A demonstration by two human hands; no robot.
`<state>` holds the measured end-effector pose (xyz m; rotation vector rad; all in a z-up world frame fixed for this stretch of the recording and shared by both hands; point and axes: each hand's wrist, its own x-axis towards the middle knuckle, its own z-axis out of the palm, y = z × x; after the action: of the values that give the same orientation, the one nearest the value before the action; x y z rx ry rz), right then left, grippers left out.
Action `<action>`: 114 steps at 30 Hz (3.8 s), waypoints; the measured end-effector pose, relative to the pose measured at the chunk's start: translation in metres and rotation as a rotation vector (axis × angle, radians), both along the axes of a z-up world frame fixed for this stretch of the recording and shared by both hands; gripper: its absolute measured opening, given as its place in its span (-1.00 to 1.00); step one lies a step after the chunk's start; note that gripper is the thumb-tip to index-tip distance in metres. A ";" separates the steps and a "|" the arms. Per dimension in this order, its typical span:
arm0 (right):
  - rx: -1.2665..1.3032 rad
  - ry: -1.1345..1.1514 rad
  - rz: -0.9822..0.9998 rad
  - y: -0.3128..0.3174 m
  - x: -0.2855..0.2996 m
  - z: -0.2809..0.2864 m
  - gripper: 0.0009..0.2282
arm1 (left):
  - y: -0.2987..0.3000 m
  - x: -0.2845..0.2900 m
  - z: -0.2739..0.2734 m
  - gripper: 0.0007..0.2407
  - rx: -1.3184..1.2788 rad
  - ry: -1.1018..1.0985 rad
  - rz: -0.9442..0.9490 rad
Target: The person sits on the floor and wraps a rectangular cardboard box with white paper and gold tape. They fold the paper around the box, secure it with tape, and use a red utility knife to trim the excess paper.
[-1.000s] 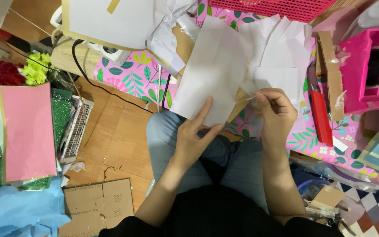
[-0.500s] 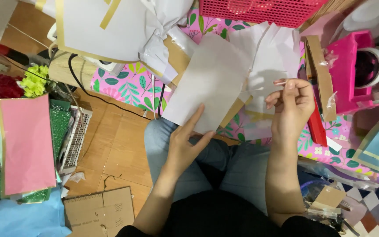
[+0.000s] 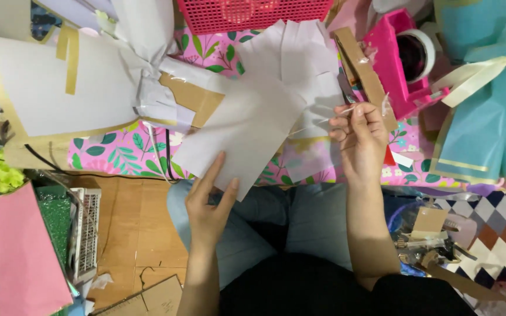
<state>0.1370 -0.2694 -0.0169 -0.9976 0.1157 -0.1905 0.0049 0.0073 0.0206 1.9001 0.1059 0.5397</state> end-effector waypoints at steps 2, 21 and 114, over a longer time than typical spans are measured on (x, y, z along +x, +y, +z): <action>0.011 0.001 0.028 0.005 0.000 0.000 -0.86 | 0.002 -0.002 -0.010 -0.65 -0.037 0.000 0.046; -0.267 -0.235 0.028 0.033 -0.039 0.039 -0.81 | 0.028 -0.013 0.003 -0.76 -0.160 0.141 0.176; -1.116 -0.401 -0.533 -0.016 0.014 0.029 -0.88 | 0.016 -0.011 -0.018 -0.54 -0.046 0.176 -0.068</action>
<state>0.1511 -0.2850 0.0124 -1.9984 -0.1189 -1.0138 -0.0062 0.0233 0.0027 1.8967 0.1661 0.3208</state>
